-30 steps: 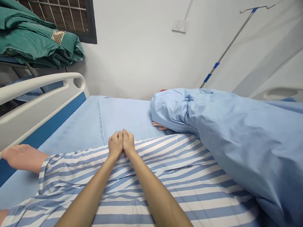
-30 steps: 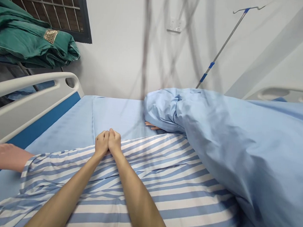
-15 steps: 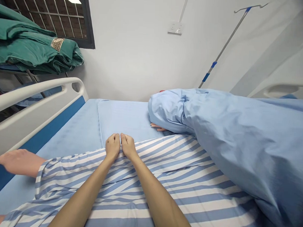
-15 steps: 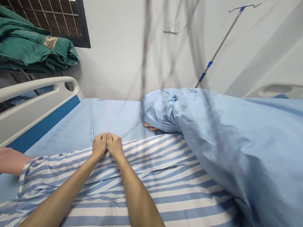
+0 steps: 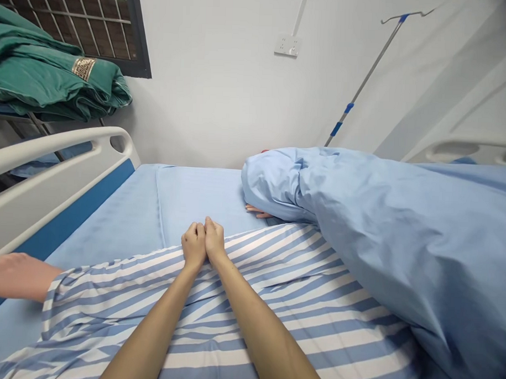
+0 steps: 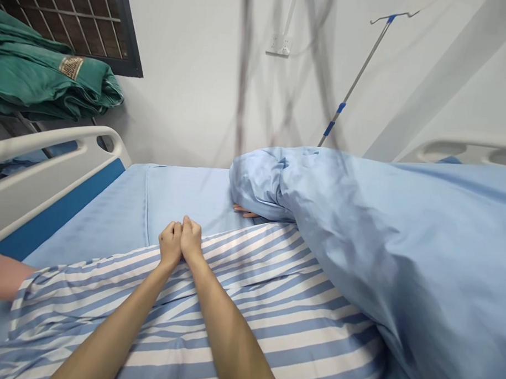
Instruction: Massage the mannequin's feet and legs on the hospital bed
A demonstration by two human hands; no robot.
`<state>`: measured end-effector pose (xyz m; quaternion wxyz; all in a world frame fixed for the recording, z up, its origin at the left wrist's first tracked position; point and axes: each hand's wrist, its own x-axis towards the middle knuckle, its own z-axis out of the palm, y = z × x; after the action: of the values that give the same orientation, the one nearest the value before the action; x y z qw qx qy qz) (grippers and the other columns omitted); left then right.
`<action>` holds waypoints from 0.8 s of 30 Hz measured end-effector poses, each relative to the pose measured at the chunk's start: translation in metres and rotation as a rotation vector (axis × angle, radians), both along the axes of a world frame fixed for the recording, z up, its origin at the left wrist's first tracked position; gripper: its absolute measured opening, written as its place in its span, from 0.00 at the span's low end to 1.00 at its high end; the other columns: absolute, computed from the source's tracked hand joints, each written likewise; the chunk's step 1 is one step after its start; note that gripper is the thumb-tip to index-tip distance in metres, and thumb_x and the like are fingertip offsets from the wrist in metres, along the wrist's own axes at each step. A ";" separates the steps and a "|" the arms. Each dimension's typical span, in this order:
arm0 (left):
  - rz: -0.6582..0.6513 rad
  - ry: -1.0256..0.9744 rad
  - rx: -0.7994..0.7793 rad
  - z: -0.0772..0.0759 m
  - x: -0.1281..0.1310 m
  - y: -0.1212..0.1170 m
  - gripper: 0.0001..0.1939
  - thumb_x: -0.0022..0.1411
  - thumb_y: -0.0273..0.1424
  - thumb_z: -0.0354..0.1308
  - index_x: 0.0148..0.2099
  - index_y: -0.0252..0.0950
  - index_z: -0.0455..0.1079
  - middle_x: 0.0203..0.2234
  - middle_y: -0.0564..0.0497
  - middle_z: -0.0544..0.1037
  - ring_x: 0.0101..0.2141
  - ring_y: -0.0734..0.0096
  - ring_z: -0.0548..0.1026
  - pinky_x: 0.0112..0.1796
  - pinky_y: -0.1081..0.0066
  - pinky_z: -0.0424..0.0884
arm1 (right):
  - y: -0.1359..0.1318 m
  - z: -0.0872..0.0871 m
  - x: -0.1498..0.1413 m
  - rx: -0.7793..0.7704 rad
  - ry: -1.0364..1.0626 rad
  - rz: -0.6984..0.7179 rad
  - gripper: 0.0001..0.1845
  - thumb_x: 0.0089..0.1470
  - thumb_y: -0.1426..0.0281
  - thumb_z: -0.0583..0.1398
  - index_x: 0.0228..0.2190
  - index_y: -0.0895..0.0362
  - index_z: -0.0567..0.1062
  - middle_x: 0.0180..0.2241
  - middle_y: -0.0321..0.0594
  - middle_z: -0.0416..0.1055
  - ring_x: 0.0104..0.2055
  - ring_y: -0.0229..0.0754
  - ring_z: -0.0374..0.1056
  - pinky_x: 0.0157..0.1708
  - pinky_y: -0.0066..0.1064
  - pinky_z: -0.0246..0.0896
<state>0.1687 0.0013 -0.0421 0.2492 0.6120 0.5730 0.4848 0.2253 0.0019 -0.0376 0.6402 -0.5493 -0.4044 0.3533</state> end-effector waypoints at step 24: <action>-0.016 -0.050 -0.047 0.002 0.045 0.000 0.17 0.59 0.35 0.44 0.19 0.37 0.53 0.14 0.57 0.59 0.20 0.77 0.55 0.24 0.73 0.50 | -0.013 0.008 0.045 0.045 -0.251 -0.050 0.21 0.56 0.59 0.47 0.16 0.56 0.56 0.15 0.30 0.53 0.20 0.33 0.50 0.21 0.25 0.46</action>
<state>0.2134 0.0016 -0.0404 0.2816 0.5984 0.5728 0.4843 0.2700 -0.0111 -0.0299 0.6054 -0.5846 -0.4754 0.2565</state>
